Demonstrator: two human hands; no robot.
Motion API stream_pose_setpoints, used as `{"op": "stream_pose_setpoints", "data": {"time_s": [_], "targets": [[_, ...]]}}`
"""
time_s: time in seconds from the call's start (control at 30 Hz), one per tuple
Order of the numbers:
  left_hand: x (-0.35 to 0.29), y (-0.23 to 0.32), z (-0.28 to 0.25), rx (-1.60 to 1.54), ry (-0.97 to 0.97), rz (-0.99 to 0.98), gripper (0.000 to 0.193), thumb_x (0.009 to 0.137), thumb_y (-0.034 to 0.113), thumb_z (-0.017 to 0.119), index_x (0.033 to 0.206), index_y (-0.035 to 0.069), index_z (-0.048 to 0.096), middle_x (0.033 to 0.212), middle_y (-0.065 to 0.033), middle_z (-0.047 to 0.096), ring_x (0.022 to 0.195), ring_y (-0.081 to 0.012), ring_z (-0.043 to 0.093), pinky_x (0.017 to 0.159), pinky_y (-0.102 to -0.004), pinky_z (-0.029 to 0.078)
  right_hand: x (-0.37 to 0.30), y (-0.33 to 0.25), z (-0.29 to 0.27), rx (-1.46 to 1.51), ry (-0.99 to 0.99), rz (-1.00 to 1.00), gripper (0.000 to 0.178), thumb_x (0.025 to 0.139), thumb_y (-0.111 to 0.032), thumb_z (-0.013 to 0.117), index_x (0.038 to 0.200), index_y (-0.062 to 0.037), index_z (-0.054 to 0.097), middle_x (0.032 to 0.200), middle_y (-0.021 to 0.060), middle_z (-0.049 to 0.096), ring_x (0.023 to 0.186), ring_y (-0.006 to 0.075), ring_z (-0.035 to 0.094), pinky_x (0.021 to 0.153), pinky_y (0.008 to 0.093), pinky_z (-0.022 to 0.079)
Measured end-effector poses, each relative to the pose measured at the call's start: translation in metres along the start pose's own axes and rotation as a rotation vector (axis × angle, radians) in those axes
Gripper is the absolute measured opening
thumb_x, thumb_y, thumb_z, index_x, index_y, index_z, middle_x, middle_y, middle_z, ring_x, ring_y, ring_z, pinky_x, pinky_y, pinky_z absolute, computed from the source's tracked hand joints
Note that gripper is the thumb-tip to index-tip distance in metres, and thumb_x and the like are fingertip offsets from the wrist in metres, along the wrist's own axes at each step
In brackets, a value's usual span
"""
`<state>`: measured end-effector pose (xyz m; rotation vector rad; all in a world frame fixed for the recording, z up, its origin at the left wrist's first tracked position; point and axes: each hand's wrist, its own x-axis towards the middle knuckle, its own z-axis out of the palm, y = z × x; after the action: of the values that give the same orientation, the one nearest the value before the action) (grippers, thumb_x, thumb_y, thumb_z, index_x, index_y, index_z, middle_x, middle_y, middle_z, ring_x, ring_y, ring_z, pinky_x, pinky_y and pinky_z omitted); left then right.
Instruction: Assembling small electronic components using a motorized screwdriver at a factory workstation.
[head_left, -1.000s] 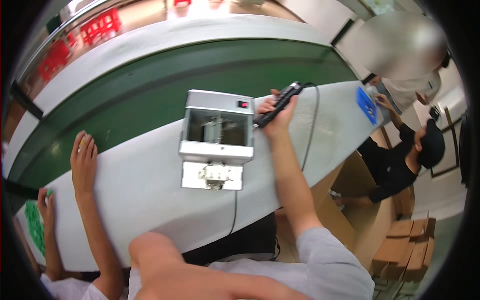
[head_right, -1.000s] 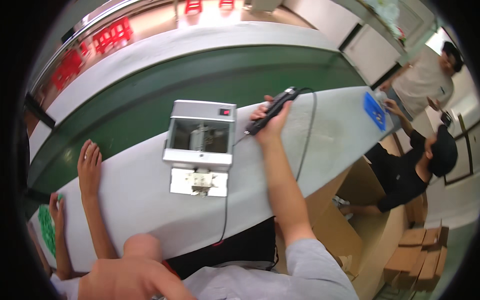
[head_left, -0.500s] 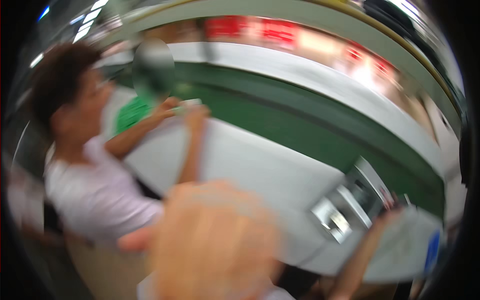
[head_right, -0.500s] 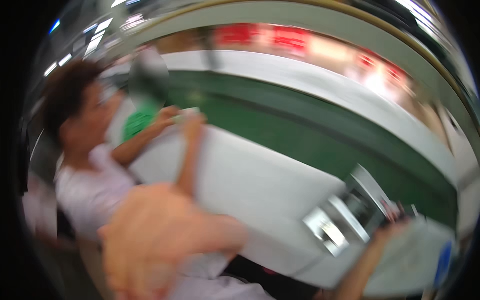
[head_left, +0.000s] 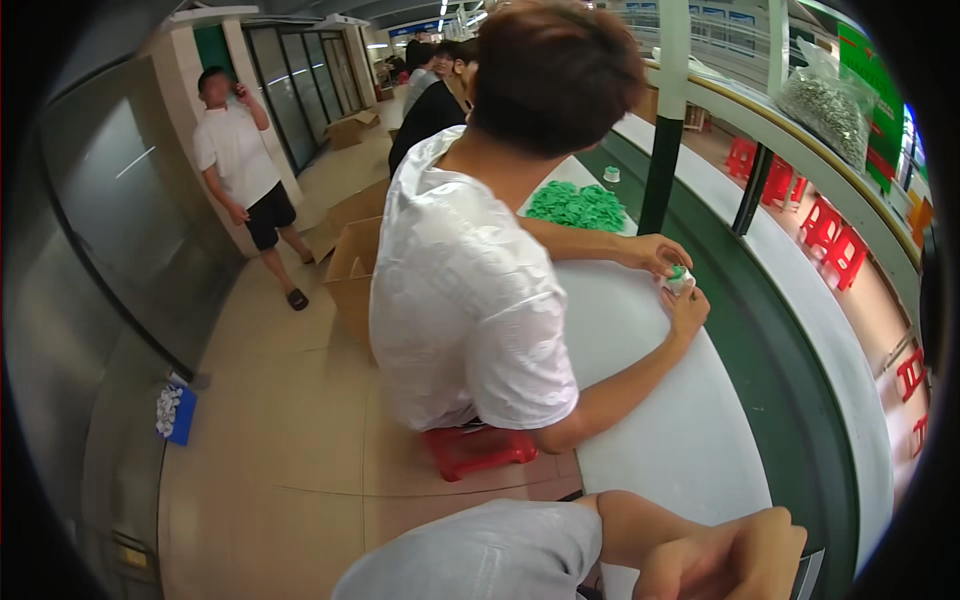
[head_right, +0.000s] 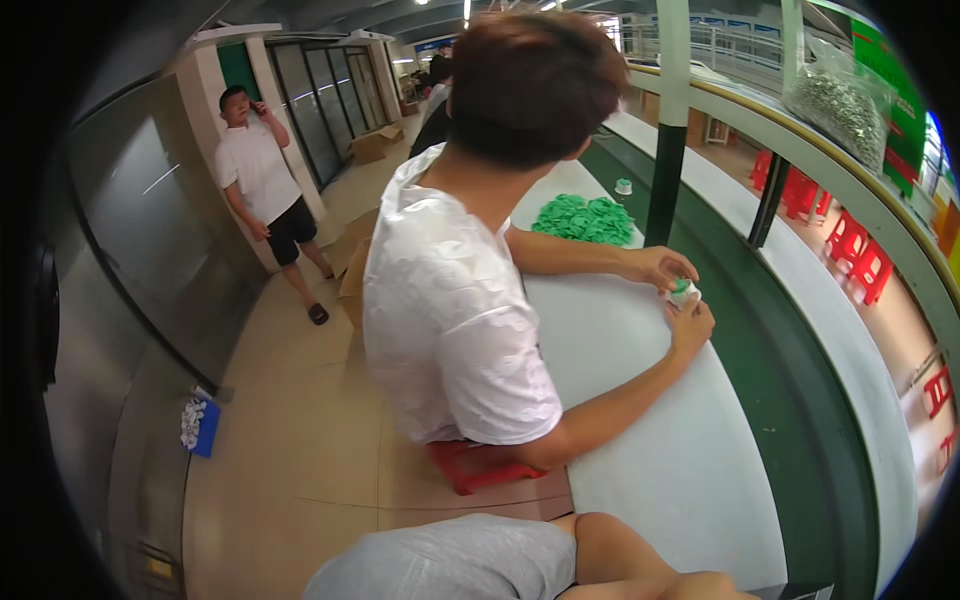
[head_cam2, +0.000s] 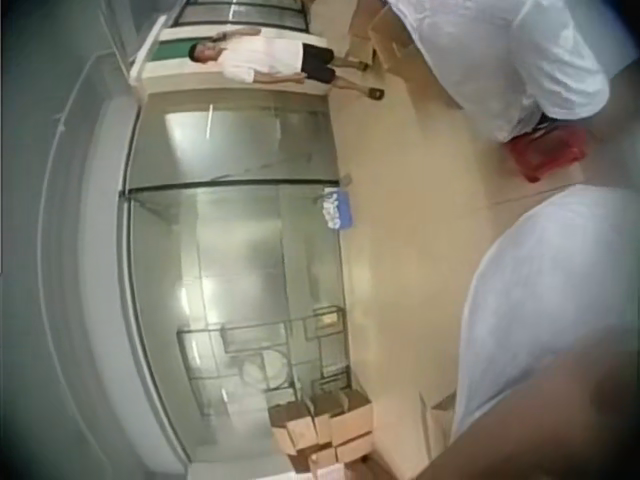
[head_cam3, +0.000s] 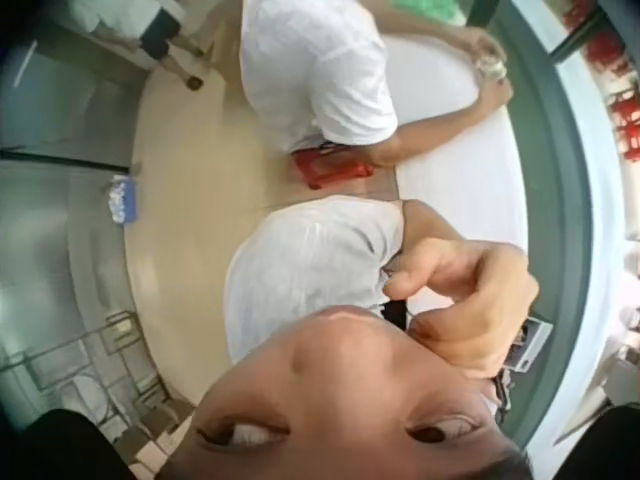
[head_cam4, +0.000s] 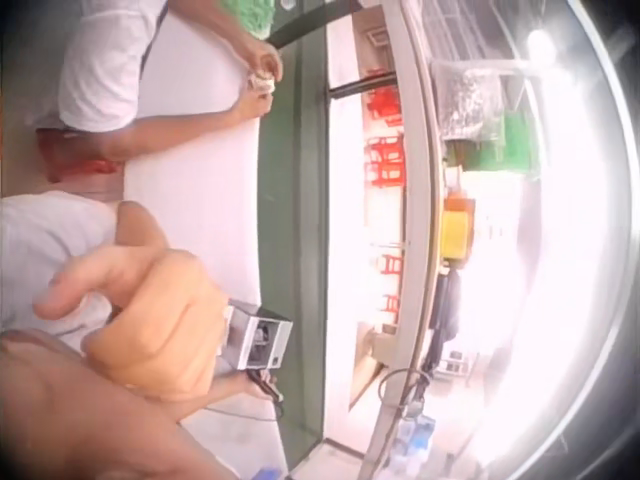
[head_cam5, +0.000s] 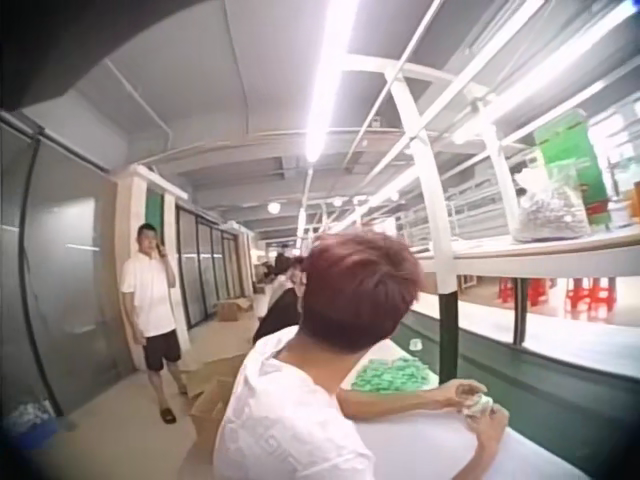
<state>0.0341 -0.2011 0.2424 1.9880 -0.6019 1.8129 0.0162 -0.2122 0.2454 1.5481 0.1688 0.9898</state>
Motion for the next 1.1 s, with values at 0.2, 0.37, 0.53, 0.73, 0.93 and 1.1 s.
{"op": "stream_pose_setpoints", "data": {"time_s": [0.2, 0.37, 0.53, 0.73, 0.93, 1.1], "targets": [[0.007, 0.011, 0.004, 0.086, -0.006, -0.013, 0.043, 0.099, 0.037, 0.060, 0.095, -0.004, 0.070, 0.092, -0.0170, 0.071, 0.074, -0.0249, 0.068, 0.072, -0.0368, 0.055, -0.006, 0.034, 0.025, 0.182, 0.046, -0.219, 0.038, 0.072, -0.019, 0.096, 0.060, -0.0021, 0.064, 0.057, 0.0082, 0.062, 0.047, 0.0129, 0.050, 0.048, 0.0226, 0.036], [0.004, 0.009, 0.005, 0.073, -0.004, 0.016, 0.041, 0.099, 0.035, 0.059, 0.097, -0.005, 0.068, 0.093, -0.0171, 0.070, 0.074, -0.0251, 0.067, 0.071, -0.0367, 0.055, 0.073, -0.097, -0.007, -0.446, 0.137, 1.089, 0.039, 0.076, -0.028, 0.090, 0.067, -0.0028, 0.061, 0.058, 0.0042, 0.056, 0.046, 0.0109, 0.046, 0.045, 0.0229, 0.033], [-0.007, -0.048, 0.012, -0.150, 0.008, 0.123, 0.040, 0.098, 0.033, 0.059, 0.099, -0.006, 0.066, 0.094, -0.0173, 0.069, 0.074, -0.0252, 0.066, 0.070, -0.0367, 0.055, 0.280, -0.418, -0.032, -1.714, 0.503, 0.649, 0.043, 0.090, -0.043, 0.068, 0.088, 0.0004, 0.063, 0.062, 0.0018, 0.048, 0.049, 0.0094, 0.042, 0.045, 0.0212, 0.033], [-0.019, -0.057, 0.016, -0.093, 0.325, -0.219, 0.057, 0.100, 0.044, 0.052, 0.096, -0.007, 0.075, 0.095, -0.0229, 0.074, 0.072, -0.0282, 0.070, 0.065, -0.0355, 0.052, 0.280, -0.479, -0.045, -1.791, 0.951, 0.414, 0.068, 0.101, -0.066, 0.049, 0.113, -0.0003, 0.064, 0.067, -0.0004, 0.042, 0.052, 0.0087, 0.040, 0.046, 0.0225, 0.036], [-0.025, -0.072, 0.032, -0.154, 0.364, -0.389, 0.078, 0.104, 0.057, 0.037, 0.092, -0.008, 0.078, 0.096, -0.0278, 0.076, 0.074, -0.0307, 0.070, 0.063, -0.0355, 0.049, 0.279, -0.459, -0.034, -1.636, 0.980, 0.365, 0.074, 0.095, -0.078, 0.048, 0.119, -0.0084, 0.058, 0.071, 0.0009, 0.046, 0.057, 0.0114, 0.044, 0.054, 0.0281, 0.042], [-0.030, -0.085, 0.008, -0.189, 0.292, -0.328, 0.076, 0.106, 0.056, 0.036, 0.086, -0.003, 0.078, 0.091, -0.0245, 0.077, 0.074, -0.0279, 0.068, 0.065, -0.0337, 0.046, 0.284, -0.465, -0.028, -1.636, 1.033, 0.353, 0.073, 0.095, -0.080, 0.045, 0.120, -0.0115, 0.055, 0.071, 0.0021, 0.047, 0.057, 0.0131, 0.044, 0.055, 0.0295, 0.042]]}}
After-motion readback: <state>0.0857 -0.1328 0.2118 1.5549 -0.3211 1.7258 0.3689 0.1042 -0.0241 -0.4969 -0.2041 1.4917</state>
